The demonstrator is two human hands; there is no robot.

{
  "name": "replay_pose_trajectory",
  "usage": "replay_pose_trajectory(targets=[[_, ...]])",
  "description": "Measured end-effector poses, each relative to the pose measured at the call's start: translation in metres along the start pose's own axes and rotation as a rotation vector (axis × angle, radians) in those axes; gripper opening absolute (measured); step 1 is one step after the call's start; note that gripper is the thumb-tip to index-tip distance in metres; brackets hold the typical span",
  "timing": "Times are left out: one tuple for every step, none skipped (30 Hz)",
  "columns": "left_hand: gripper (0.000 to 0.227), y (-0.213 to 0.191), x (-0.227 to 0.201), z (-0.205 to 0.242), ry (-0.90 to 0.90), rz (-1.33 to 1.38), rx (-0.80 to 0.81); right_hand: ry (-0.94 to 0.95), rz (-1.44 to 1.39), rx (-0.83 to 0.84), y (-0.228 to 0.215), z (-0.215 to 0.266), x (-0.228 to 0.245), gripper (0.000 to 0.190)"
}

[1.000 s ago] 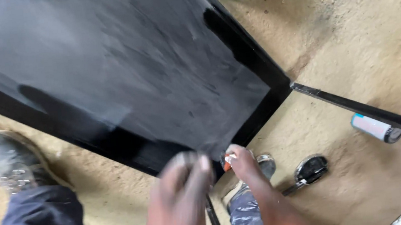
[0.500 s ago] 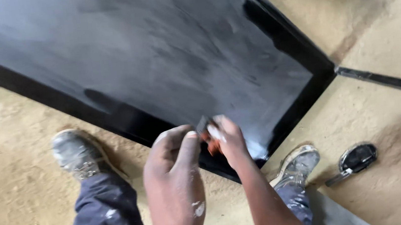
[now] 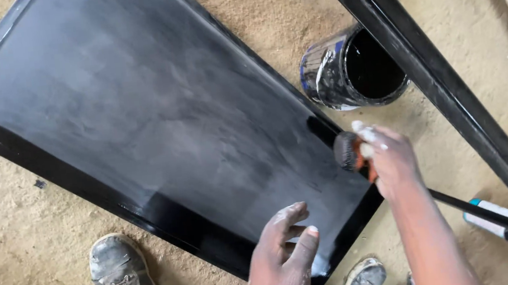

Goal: Painting a black furniture frame using a brush and a bucket of black paint

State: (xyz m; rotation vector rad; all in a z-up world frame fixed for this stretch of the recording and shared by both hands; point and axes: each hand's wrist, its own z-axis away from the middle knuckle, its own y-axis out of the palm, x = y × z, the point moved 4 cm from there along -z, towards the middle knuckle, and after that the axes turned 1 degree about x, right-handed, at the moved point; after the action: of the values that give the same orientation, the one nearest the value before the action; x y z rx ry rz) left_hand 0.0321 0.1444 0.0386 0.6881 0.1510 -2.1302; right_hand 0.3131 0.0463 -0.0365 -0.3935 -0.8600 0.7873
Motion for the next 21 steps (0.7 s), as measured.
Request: replay_pose_trajectory(targets=[[0.058,0.003,-0.005,0.0,-0.105,0.07,0.052,0.061,-0.119,0.016,0.009,-0.017,-0.013,0.032],[0.065,0.006,-0.009,0.0,-0.21,0.142,0.103,0.122,-0.237,0.031,0.017,-0.034,-0.026,0.036],[0.065,0.008,-0.003,-0.005,-0.212,0.145,0.097,0.123,-0.233,0.037,0.024,-0.063,-0.049,0.036],[0.067,0.012,0.004,-0.01,-0.233,0.282,0.111,0.195,-0.389,0.054,0.032,-0.091,-0.075,0.013],[0.068,0.016,0.01,-0.018,-0.243,0.418,0.125,0.262,-0.549,0.075,0.043,-0.122,-0.098,0.016],[0.068,0.012,0.005,-0.024,-0.234,0.422,0.119,0.256,-0.55,0.084,0.053,-0.142,-0.099,0.016],[0.07,0.008,0.004,-0.025,-0.287,0.397,0.1,0.347,-0.587,0.076,0.058,-0.156,-0.108,0.019],[0.072,0.004,0.003,-0.026,-0.34,0.373,0.082,0.439,-0.624,0.067,0.064,-0.17,-0.118,0.025],[0.072,0.005,0.01,-0.028,-0.34,0.372,0.078,0.441,-0.626,0.07,0.062,-0.184,-0.129,0.025],[0.067,0.006,0.018,-0.03,-0.373,0.401,0.052,0.403,-0.752,0.094,0.061,-0.199,-0.137,0.024],[0.062,0.006,0.025,-0.032,-0.405,0.428,0.026,0.363,-0.882,0.117,0.06,-0.213,-0.144,0.026],[0.062,0.005,0.024,-0.033,-0.404,0.424,0.024,0.365,-0.886,0.119,0.058,-0.212,-0.146,0.026],[0.06,0.004,0.024,-0.032,-0.409,0.41,0.025,0.384,-0.884,0.114,0.055,-0.21,-0.149,0.022],[0.058,0.003,0.024,-0.031,-0.413,0.396,0.025,0.404,-0.882,0.109,0.051,-0.208,-0.153,0.028],[0.058,0.004,0.027,-0.032,-0.409,0.397,0.023,0.402,-0.883,0.114,0.052,-0.196,-0.14,0.028],[0.052,0.005,0.03,-0.033,-0.407,0.39,0.02,0.451,-0.802,0.117,0.053,-0.183,-0.129,0.015],[0.047,0.006,0.033,-0.034,-0.405,0.384,0.016,0.499,-0.719,0.123,0.055,-0.171,-0.117,0.01],[0.047,0.005,0.038,-0.035,-0.399,0.386,0.011,0.497,-0.719,0.13,0.054,-0.176,-0.117,0.01],[0.042,0.006,0.043,-0.035,-0.392,0.379,0.038,0.489,-0.731,0.138,0.053,-0.179,-0.117,0.013],[0.038,0.007,0.047,-0.034,-0.386,0.373,0.065,0.482,-0.743,0.147,0.052,-0.183,-0.117,0.027],[0.038,0.007,0.046,-0.033,-0.382,0.374,0.066,0.479,-0.743,0.149,0.047,-0.177,-0.115,0.027]])
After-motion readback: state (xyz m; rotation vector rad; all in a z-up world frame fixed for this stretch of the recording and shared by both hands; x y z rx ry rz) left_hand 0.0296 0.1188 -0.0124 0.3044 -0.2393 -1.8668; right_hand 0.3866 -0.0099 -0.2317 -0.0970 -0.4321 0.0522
